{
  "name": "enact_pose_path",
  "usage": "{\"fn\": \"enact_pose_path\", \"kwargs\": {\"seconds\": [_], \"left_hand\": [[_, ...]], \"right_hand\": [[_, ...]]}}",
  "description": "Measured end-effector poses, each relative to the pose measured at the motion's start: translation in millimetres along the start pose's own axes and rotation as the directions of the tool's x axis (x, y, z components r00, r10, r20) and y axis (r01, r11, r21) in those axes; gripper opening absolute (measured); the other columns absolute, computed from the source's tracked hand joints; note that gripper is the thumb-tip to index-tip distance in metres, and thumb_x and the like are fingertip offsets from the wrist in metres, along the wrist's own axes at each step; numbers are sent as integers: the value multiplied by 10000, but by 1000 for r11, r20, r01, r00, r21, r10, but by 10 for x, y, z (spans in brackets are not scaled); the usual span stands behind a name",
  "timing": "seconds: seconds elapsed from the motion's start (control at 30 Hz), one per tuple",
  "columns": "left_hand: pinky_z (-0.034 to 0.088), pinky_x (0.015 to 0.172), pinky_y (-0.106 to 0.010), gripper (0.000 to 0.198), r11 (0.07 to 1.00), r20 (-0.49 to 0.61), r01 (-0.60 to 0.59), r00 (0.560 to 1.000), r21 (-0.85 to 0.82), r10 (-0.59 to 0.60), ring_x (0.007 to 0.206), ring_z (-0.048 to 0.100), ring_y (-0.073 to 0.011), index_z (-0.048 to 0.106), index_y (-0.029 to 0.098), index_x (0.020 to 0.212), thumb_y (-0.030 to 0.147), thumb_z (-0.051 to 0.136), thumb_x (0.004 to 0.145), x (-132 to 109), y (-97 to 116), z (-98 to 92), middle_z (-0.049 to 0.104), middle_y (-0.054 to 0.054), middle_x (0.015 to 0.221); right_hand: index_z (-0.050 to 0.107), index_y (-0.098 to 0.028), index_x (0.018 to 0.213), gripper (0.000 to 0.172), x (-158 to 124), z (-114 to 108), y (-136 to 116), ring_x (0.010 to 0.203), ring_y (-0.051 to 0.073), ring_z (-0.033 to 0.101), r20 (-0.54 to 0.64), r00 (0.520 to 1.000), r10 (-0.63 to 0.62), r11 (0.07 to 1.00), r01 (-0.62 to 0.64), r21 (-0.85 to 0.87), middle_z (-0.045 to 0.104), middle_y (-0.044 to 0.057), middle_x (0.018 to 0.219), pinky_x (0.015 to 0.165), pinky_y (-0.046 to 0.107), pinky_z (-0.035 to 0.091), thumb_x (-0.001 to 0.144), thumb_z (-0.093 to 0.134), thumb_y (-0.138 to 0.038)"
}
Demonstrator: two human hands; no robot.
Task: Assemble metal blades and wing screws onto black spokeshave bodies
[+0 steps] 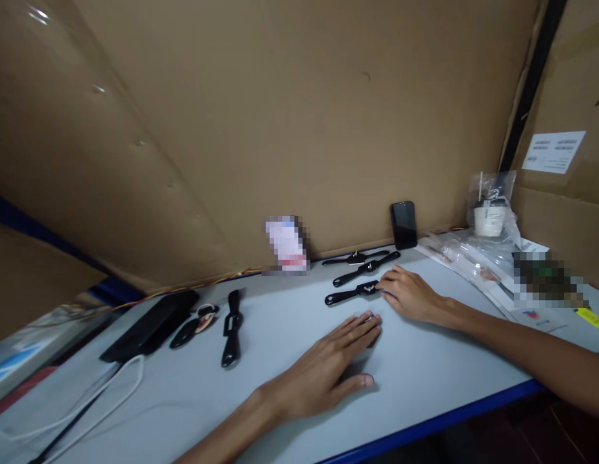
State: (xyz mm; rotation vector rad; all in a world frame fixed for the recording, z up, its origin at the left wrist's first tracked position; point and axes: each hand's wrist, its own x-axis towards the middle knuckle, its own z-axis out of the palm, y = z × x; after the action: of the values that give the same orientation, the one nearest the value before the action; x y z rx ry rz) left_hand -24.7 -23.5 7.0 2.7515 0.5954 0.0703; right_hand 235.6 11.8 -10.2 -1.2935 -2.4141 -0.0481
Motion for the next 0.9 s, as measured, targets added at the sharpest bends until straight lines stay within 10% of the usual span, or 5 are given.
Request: {"fn": "enact_pose_path", "kwargs": {"seconds": [0.33, 0.6, 0.7, 0.8, 0.9], "left_hand": [[296, 1271, -535, 748, 948, -116, 251, 966, 195, -232, 1582, 192, -332, 227, 167, 1663, 596, 390, 1073, -333, -474, 131, 200, -135, 1705], [289, 1224, -628, 784, 761, -196, 606, 795, 232, -573, 1575, 119, -425, 270, 149, 1654, 644, 346, 1052, -473, -1178, 135, 216, -210, 1697], [291, 1218, -635, 654, 758, -235, 605, 795, 243, -559, 1578, 175, -414, 334, 190, 1631, 545, 312, 1082, -492, -1366, 131, 271, -178, 1695], [265, 1212, -671, 552, 768, -291, 595, 798, 239, -528, 1567, 232, -422, 436, 226, 1569, 462, 294, 1091, -457, -1342, 100, 327, -155, 1684], [202, 1189, -758, 630, 710, -529, 689, 661, 147, -532, 1568, 165, -483, 353, 172, 1606, 502, 353, 1069, -334, -1055, 40, 323, -221, 1670]], "right_hand": [[743, -158, 1104, 230, -2, -42, -14, 1044, 296, 613, 28, 999, 40, 998, -38, -45, 736, 133, 1091, 840, 420, 522, 954, 578, -104], [725, -121, 1069, 176, -29, -119, 79, 1066, 308, 624, 52, 995, 86, 987, -78, -141, 721, 157, 1060, 872, 421, 528, 961, 587, -140], [722, -127, 1030, 122, -37, -135, 47, 1042, 293, 626, 46, 998, 34, 997, -31, -72, 721, 140, 1045, 902, 433, 520, 961, 630, -168], [721, -147, 990, 189, -51, -135, -105, 980, 288, 629, 39, 999, 12, 1000, -11, -26, 722, 123, 1000, 846, 426, 523, 987, 668, -328], [726, -134, 1002, 321, -86, -107, -324, 987, 309, 624, 20, 999, 33, 999, -32, -29, 716, 145, 999, 810, 429, 514, 985, 669, -449]]}}
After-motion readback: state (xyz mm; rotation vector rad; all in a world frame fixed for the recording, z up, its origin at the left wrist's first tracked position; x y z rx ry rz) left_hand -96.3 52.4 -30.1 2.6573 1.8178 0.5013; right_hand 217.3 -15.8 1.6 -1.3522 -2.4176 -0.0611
